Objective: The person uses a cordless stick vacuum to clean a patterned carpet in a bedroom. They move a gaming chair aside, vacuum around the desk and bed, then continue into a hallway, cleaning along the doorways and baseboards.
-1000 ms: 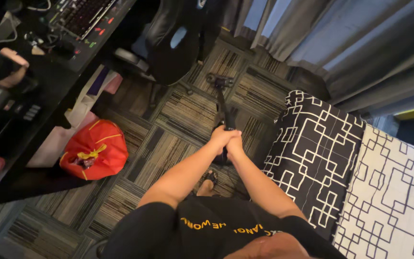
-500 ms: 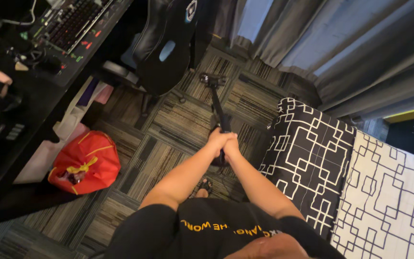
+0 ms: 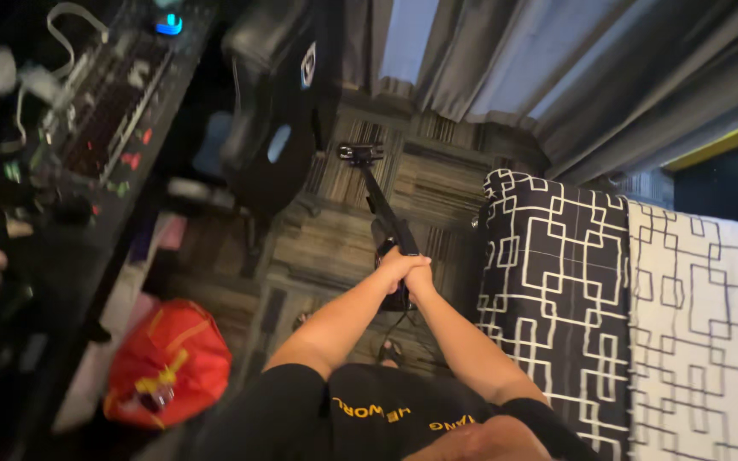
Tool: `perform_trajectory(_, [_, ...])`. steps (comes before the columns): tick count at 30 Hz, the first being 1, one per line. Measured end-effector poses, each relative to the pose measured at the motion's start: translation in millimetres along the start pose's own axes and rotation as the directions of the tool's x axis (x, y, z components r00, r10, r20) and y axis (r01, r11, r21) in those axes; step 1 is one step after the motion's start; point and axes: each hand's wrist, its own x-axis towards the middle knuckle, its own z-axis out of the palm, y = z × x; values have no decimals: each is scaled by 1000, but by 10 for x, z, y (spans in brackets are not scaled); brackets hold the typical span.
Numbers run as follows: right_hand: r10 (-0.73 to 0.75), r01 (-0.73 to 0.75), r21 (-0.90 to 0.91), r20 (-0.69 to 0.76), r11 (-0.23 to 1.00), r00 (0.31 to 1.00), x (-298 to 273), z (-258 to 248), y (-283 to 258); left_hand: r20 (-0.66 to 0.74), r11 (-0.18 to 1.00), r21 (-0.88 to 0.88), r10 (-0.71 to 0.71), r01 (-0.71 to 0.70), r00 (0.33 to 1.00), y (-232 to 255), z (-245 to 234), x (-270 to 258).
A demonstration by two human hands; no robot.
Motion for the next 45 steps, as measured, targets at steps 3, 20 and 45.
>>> perform_trajectory(3, [-46,51,171,-31,984,998,203,361,-7,-11,998,59,24,-23,1000,162,-318,142])
perform_trajectory(20, [1,20,295,-72,955,997,634,2038,-79,-78,985,171,40,-26,996,763,-1919,540])
perform_trajectory(45, [-30,65,231,-153,971,988,496,2040,-11,82,995,92,-32,24,996,676,-1899,472])
